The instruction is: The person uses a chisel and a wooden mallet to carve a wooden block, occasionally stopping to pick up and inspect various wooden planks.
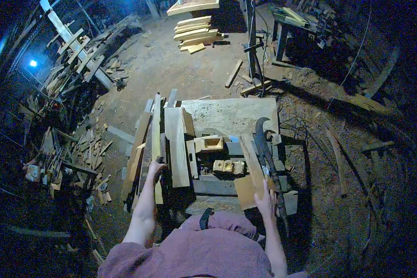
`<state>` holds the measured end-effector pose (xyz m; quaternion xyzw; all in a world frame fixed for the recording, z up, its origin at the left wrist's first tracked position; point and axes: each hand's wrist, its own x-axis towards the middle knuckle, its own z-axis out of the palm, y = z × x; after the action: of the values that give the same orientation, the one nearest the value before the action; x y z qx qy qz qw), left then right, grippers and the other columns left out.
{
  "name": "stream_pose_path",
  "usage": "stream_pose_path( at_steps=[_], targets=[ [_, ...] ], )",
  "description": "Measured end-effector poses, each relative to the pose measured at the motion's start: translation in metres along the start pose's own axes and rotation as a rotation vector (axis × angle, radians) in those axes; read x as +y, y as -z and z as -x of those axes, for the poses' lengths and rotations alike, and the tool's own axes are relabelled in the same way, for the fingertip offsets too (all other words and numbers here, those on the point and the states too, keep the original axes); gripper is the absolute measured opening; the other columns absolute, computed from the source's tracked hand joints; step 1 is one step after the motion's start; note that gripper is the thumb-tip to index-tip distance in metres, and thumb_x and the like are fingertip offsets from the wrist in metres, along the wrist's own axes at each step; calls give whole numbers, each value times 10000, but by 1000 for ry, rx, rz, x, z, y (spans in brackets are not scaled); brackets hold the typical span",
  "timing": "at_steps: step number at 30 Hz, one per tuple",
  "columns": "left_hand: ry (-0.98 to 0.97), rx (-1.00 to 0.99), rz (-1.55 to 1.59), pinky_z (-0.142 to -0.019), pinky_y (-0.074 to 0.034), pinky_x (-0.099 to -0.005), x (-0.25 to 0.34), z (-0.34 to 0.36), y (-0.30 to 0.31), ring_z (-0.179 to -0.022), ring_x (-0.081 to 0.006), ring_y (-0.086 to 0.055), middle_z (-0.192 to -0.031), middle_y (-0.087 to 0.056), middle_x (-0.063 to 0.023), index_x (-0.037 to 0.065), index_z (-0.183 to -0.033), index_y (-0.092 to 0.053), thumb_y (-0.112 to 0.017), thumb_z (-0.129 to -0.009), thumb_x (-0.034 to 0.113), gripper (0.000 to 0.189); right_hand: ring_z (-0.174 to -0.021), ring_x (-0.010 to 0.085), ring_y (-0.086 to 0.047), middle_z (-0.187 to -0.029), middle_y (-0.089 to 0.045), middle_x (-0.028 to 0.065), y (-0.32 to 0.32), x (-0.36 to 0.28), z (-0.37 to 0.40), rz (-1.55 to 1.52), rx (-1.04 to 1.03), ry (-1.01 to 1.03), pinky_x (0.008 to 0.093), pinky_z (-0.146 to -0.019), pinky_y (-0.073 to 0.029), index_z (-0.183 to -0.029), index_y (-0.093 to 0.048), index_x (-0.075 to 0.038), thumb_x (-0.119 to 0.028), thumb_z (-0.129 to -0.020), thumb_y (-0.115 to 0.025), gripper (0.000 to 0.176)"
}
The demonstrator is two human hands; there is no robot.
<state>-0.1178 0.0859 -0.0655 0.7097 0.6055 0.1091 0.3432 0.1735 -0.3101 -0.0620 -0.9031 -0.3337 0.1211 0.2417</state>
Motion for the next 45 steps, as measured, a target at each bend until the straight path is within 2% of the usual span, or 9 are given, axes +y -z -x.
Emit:
stream_pose_path(
  at_steps=[6, 10, 19, 23, 25, 30, 33, 41, 45],
  targets=[
    [41, -146, 161, -546, -445, -295, 32, 25, 35, -628, -146, -567, -743, -620, -77, -28, -898, -612, -622, -669, 111, 268, -940, 402, -503, -971, -526, 239, -35, 13, -51, 15, 202, 152, 475, -816, -408, -1356, -301, -175, -217, -693, -663, 757],
    [-191, -79, 185, -537, -438, -280, 52, 81, 61, -618, -129, -551, -727, -609, -61, -16, -885, -608, -613, -704, 109, 221, -985, 398, -484, -1000, -516, 226, -23, 19, -61, -1, -28, -14, 464, -863, -392, -1366, -276, -211, -229, -697, -665, 774],
    [41, -59, 223, -648, -427, -258, 53, 203, 63, -712, -115, -516, -758, -563, -19, 19, -860, -544, -637, -717, 53, 173, -1074, 397, -416, -1156, -431, 218, -11, 0, -81, 212, -209, -110, 488, -880, -376, -1332, -335, -234, -247, -718, -642, 686],
    [103, -5, 119, -648, -446, -274, 53, 238, 51, -724, -128, -544, -819, -601, -49, 14, -953, -554, -696, -720, 74, 280, -1084, 393, -409, -1216, -385, 219, -10, -87, -149, -8, -578, 85, 528, -824, -384, -1247, -413, -174, -234, -696, -654, 605],
    [126, -33, 188, -639, -445, -275, 32, 241, 37, -709, -130, -537, -799, -593, -46, 15, -957, -549, -707, -710, 87, 302, -1157, 397, -373, -1241, -402, 213, -73, -111, -168, 17, -113, 558, 603, -911, -286, -1313, -350, -207, -170, -709, -638, 671],
    [70, -38, 167, -634, -445, -273, 47, 251, 24, -687, -133, -529, -781, -588, -43, 13, -976, -547, -717, -710, 108, 330, -1271, 398, -261, -1334, -339, 213, -205, -136, -244, 210, -201, 720, 634, -992, -173, -1340, -313, -219, -199, -651, -727, 804],
    [195, -38, 200, -638, -445, -270, 82, 260, 25, -695, -130, -533, -791, -594, -57, 10, -1003, -549, -719, -707, 108, 355, -1280, 389, -258, -1378, -291, 193, -207, -141, -263, 171, -586, 613, 625, -1010, -136, -1312, -347, -246, -215, -730, -628, 647],
    [135, -54, 94, -691, -464, -287, 58, 257, 18, -745, -148, -557, -805, -595, -75, 3, -1026, -555, -712, -699, 105, 377, -1107, 387, -399, -1223, -418, 213, -190, -85, -384, 4, 176, 352, 502, -937, -325, -1289, -358, -97, -234, -641, -672, 733],
    [112, -32, 251, -696, -462, -295, 47, 256, 12, -764, -143, -559, -829, -597, -95, 10, -1003, -568, -720, -695, 134, 366, -1146, 368, -378, -1213, -403, 182, -139, -68, -402, 70, -45, 43, 558, -885, -354, -1316, -306, -151, -231, -656, -704, 776]
  ],
)
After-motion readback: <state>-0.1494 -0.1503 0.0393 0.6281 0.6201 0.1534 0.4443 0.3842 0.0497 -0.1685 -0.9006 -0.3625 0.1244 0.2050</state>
